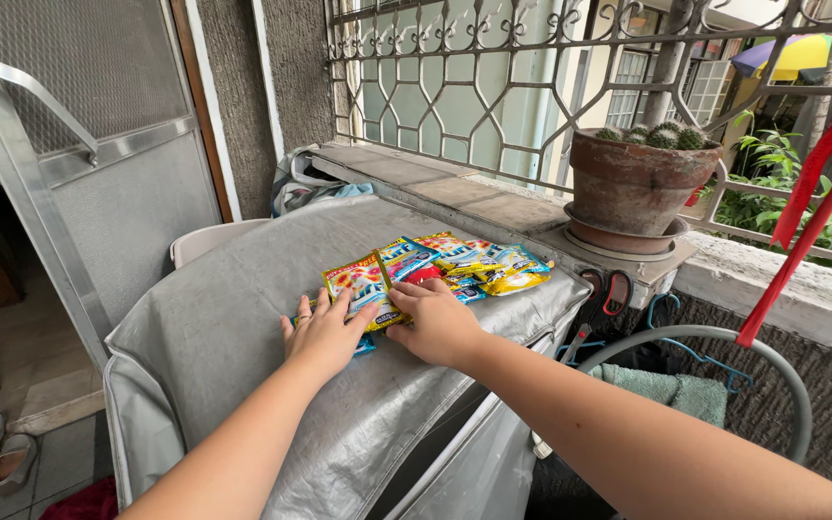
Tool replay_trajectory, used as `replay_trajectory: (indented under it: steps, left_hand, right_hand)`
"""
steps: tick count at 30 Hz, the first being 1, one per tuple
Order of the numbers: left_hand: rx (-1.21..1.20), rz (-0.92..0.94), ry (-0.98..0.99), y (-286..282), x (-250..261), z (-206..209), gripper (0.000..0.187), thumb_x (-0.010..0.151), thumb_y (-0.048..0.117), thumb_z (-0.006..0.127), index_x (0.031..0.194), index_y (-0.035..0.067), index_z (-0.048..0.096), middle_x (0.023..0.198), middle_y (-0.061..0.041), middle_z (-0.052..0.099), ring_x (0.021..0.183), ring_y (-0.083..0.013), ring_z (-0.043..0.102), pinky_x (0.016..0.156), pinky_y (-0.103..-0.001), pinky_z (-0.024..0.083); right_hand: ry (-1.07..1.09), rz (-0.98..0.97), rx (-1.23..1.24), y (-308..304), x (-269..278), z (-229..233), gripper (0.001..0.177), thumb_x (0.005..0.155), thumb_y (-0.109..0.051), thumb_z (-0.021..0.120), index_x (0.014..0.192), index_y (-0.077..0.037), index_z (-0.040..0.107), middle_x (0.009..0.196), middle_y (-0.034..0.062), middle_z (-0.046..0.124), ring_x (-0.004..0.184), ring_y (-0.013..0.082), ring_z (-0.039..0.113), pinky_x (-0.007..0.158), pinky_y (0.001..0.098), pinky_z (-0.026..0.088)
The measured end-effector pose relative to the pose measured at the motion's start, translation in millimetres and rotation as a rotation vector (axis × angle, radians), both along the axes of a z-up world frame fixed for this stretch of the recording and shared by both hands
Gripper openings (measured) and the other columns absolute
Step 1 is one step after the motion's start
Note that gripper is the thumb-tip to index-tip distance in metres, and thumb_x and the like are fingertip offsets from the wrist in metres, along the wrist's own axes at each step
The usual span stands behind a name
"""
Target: The person repeatedly picks up packets of laundry detergent and a bottle of liquid detergent from a white plastic shelf and places them on top of a washing machine. The person handles the items one at a time, moving them between the shelf and the machine surface.
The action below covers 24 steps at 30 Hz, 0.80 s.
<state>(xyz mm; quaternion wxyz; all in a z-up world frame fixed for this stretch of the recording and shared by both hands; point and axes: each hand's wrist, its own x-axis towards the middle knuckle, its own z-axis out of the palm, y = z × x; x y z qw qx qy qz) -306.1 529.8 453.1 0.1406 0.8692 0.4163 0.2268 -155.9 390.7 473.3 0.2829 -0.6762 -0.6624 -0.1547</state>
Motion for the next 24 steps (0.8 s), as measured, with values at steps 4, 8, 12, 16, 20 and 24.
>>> replay_trajectory:
  steps: [4, 8, 12, 16, 20, 24]
  left_hand:
    - [0.032, 0.015, 0.009, -3.5, -0.3, 3.4, 0.084, 0.091, 0.078, 0.035, 0.157, 0.027, 0.036, 0.168, -0.014, 0.020, 0.157, -0.0388, 0.008, 0.121, -0.065, 0.002]
    - [0.060, 0.047, -0.062, -12.5, 1.8, 9.3, 0.086, 0.091, 0.077, 0.035, 0.158, 0.023, 0.034, 0.168, -0.015, 0.017, 0.156, -0.0376, 0.006, 0.120, -0.065, 0.000]
    - [0.091, 0.009, -0.134, -27.0, 13.7, 21.9, 0.086, 0.093, 0.076, 0.034, 0.157, 0.020, 0.033, 0.168, -0.016, 0.017, 0.156, -0.0370, 0.006, 0.119, -0.065, 0.001]
    - [0.158, -0.097, -0.306, -51.5, 34.1, 31.7, 0.081, 0.095, 0.071, 0.038, 0.156, 0.018, 0.039, 0.166, -0.018, 0.024, 0.155, -0.0408, 0.012, 0.119, -0.065, 0.005]
    - [0.131, -0.219, -0.460, -84.6, 56.3, 35.8, 0.075, 0.095, 0.066, 0.041, 0.152, 0.017, 0.046, 0.164, -0.017, 0.029, 0.154, -0.0420, 0.017, 0.118, -0.064, 0.011]
    - [0.104, -0.390, -0.605, -114.2, 74.2, 39.6, 0.071, 0.100, 0.061, 0.040, 0.151, 0.013, 0.050, 0.163, -0.019, 0.035, 0.152, -0.0440, 0.024, 0.121, -0.050, 0.022]
  right_hand:
    - [0.065, 0.096, 0.032, -7.7, 1.5, -1.4, 0.065, 0.087, -0.034, 0.075, 0.141, -0.002, 0.056, 0.148, 0.0146, 0.056, 0.133, 0.0363, 0.048, 0.112, 0.0415, 0.039]
    - [0.180, 0.110, 0.076, -23.7, 4.8, -0.4, 0.062, 0.091, -0.031, 0.071, 0.143, -0.002, 0.056, 0.152, 0.0171, 0.053, 0.142, 0.0344, 0.044, 0.116, 0.0415, 0.034]
    - [0.377, 0.119, 0.128, -51.1, 8.3, 7.4, 0.058, 0.093, -0.031, 0.067, 0.143, -0.004, 0.057, 0.152, 0.0160, 0.054, 0.142, 0.0303, 0.049, 0.114, 0.0380, 0.039]
    - [0.637, 0.069, 0.122, -79.5, 12.8, 13.2, 0.057, 0.093, -0.034, 0.064, 0.142, -0.006, 0.056, 0.153, 0.0115, 0.053, 0.138, 0.0236, 0.054, 0.109, 0.0339, 0.045]
    - [0.682, -0.003, 0.173, -109.9, 21.6, 11.1, 0.054, 0.097, -0.035, 0.062, 0.141, -0.005, 0.059, 0.148, 0.0118, 0.060, 0.140, 0.0204, 0.053, 0.113, 0.0315, 0.039]
    - [0.814, -0.001, 0.211, -139.9, 33.9, 4.8, 0.055, 0.098, -0.037, 0.060, 0.142, -0.005, 0.057, 0.144, 0.0092, 0.064, 0.136, 0.0174, 0.056, 0.112, 0.0305, 0.038]
